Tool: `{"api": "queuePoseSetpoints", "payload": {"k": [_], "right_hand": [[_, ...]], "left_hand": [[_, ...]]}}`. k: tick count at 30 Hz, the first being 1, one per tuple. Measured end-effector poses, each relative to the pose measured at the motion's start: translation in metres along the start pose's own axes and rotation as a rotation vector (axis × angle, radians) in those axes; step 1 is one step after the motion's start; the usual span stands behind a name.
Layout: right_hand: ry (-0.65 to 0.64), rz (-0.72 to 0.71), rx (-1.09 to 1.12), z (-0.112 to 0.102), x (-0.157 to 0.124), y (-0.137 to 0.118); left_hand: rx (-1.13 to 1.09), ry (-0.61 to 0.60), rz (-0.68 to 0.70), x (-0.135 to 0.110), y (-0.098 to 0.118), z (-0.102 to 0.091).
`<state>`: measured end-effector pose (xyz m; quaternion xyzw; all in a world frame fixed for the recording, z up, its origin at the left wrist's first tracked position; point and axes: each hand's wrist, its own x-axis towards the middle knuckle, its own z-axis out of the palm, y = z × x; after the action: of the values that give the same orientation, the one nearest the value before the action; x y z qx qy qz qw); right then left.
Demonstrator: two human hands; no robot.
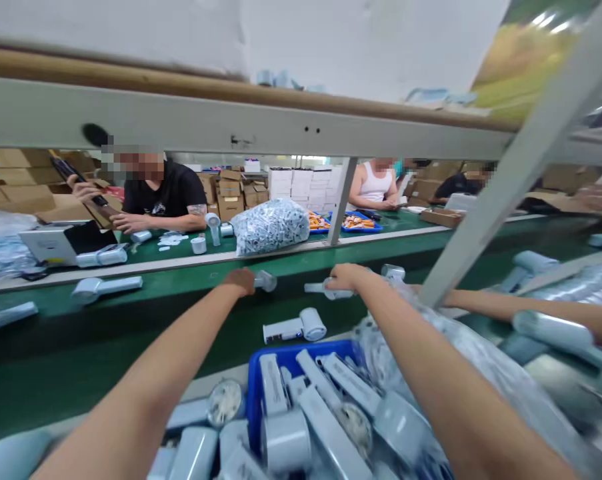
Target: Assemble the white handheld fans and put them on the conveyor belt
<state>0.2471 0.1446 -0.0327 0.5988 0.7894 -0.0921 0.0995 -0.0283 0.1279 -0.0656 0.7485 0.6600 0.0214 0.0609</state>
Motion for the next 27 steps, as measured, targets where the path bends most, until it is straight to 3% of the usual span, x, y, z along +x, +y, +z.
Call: {"api": "queuePoseSetpoints", "payload": {"k": [3,5,8,11,15,17,19,23,27], "right_hand": [[0.062,-0.075,0.021,-0.021,-0.063,0.003],[0.126,-0.127,0.033,-0.023,-0.112,0.004],[0.237,-0.187,0.022,-0.010,-0.187,0.003],[0.325,-0.206,-0.013,0.017,-0.245,-0.001],[0.360,-0.193,-0.025,0.047,-0.276,-0.012],[0.346,-0.181,-0.013,0.056,-0.275,-0.018],[0.325,-0.175,0.003,0.061,-0.268,-0.024],[0.298,-0.225,0.043,0.065,-0.256,-0.034],[0.280,-0.295,0.113,0.068,-0.253,-0.036]], "left_hand": [[0.033,0.026,-0.064,-0.049,0.005,-0.041],[0.022,0.078,-0.107,-0.091,0.008,-0.067],[-0.055,0.173,-0.160,-0.165,0.015,-0.094],[-0.211,0.246,-0.183,-0.245,0.026,-0.100],[-0.491,0.312,-0.180,-0.344,0.049,-0.079],[-0.971,0.359,-0.184,-0.385,0.064,-0.061],[-1.258,0.361,-0.179,-0.418,0.079,-0.041],[-1.664,0.440,-0.317,-0.458,0.104,-0.004],[-1.811,0.449,-0.449,-0.470,0.114,0.019]]}}
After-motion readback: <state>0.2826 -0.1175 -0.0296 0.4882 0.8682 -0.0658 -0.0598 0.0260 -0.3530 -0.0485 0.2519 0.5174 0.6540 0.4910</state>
